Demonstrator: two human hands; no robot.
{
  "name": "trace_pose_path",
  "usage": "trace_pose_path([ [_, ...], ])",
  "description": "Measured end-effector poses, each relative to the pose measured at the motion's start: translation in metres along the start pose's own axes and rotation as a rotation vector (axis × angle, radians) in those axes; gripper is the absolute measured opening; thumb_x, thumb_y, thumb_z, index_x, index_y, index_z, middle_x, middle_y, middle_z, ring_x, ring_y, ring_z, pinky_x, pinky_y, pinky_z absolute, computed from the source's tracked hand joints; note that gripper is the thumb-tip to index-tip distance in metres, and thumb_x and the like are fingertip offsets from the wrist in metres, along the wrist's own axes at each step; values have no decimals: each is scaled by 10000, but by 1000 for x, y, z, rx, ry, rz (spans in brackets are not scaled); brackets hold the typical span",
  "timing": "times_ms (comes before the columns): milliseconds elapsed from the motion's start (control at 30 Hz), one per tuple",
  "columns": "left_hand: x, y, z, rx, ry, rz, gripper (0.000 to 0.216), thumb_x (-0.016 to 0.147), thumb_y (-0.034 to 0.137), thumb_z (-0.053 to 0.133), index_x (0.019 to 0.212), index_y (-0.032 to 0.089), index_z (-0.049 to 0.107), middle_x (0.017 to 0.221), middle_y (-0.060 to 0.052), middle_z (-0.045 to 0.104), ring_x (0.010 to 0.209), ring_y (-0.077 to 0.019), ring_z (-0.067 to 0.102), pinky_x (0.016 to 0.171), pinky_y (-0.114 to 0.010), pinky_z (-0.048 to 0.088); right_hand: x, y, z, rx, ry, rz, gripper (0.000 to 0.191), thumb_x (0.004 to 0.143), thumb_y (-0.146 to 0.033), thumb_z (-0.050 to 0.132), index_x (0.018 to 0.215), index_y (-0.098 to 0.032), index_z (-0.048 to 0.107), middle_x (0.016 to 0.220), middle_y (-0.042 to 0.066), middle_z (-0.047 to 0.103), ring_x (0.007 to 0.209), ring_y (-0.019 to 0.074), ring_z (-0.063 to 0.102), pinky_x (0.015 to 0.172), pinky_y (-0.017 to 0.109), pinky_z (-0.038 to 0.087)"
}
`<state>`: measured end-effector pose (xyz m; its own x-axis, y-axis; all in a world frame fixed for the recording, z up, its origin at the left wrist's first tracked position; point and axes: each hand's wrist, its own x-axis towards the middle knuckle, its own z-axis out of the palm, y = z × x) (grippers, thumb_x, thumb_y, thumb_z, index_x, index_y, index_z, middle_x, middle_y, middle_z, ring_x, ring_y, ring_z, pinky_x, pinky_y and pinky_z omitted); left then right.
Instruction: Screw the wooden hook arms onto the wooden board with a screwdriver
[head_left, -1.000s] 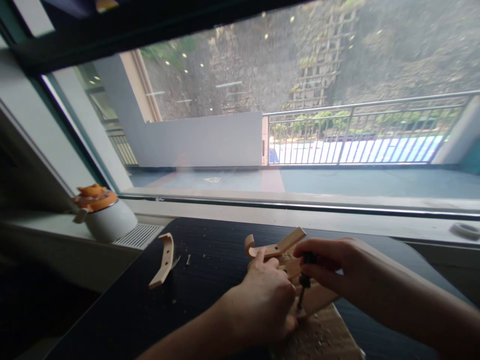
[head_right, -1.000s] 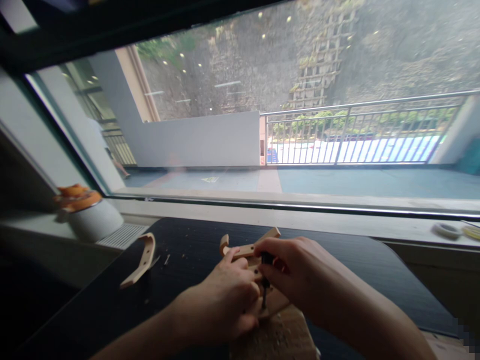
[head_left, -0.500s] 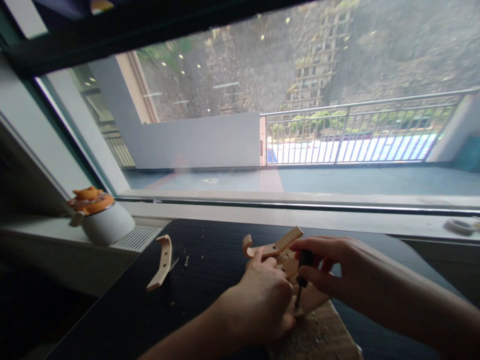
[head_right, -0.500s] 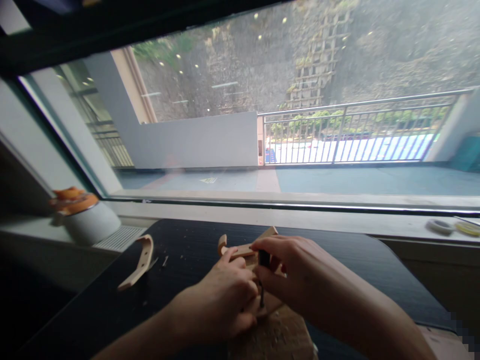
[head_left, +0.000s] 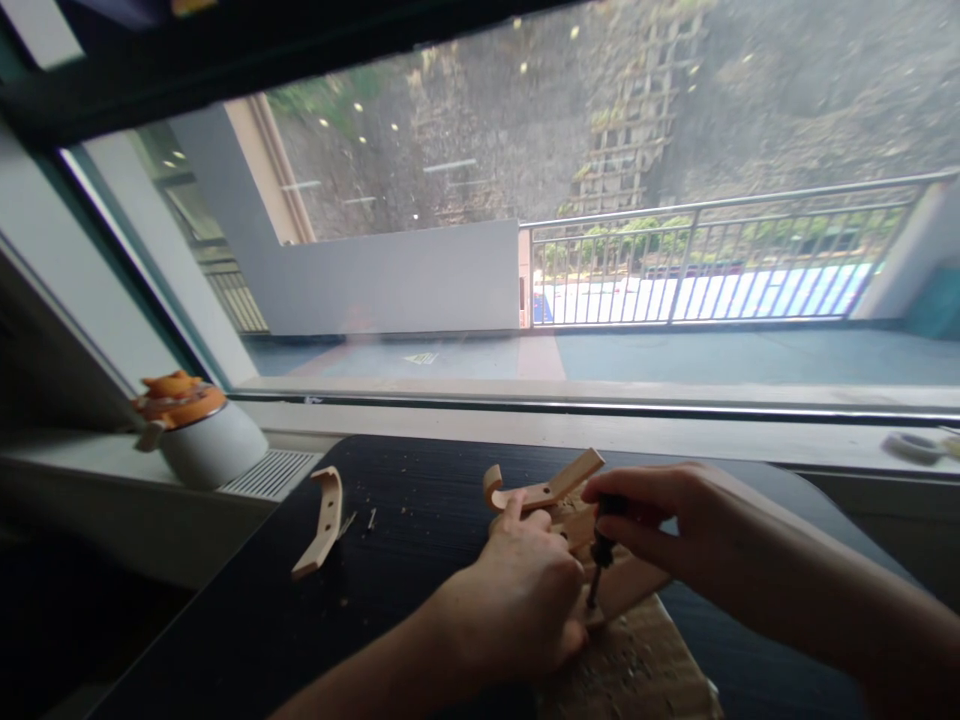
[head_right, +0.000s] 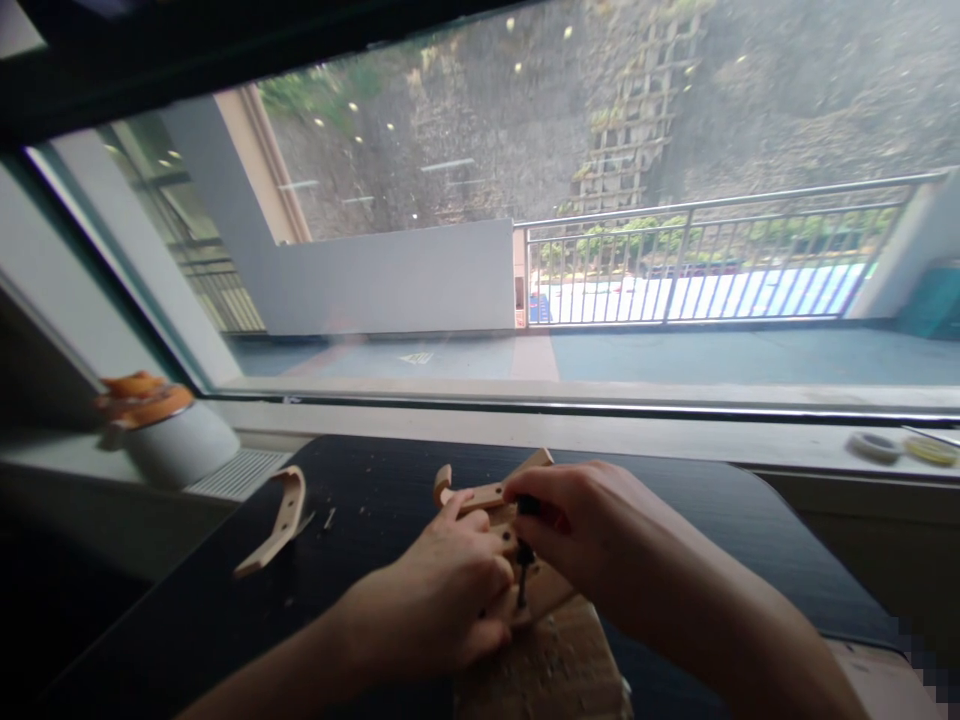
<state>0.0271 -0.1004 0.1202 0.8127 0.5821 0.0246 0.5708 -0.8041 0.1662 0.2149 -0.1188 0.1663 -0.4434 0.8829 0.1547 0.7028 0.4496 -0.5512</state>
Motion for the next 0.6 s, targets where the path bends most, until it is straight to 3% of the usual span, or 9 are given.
trace_pose_path([
  [300, 2, 2, -4, 18, -19, -17, 142, 774, 296, 614, 747, 170, 671, 971, -92, 683, 1077, -299, 546, 1087, -559, 232, 3, -9, 1, -89, 70, 2, 190, 890, -260, 540, 790, -211, 694, 659, -27, 631, 589, 115, 508, 531, 224, 344],
  [433, 3, 3, -5, -4, -15, -16, 121, 768, 295, 622, 748, 182, 662, 949, -67, 688, 1068, -291, 549, 1081, -544, 237, -1, -14, -2, -40, 117, -24, 169, 870, -243, 560, 923, -219, 719, 790, 16, 694, 690, 152, 590, 600, 228, 410],
  [600, 1, 3, -5, -13, -29, -22, 119, 772, 296, 629, 738, 190, 669, 950, -55, 687, 1036, -276, 559, 1057, -517, 264, -6, -16, -8, -5, 76, -47, 192, 896, -184, 534, 928, -239, 716, 906, 12, 700, 828, 156, 611, 710, 231, 425],
])
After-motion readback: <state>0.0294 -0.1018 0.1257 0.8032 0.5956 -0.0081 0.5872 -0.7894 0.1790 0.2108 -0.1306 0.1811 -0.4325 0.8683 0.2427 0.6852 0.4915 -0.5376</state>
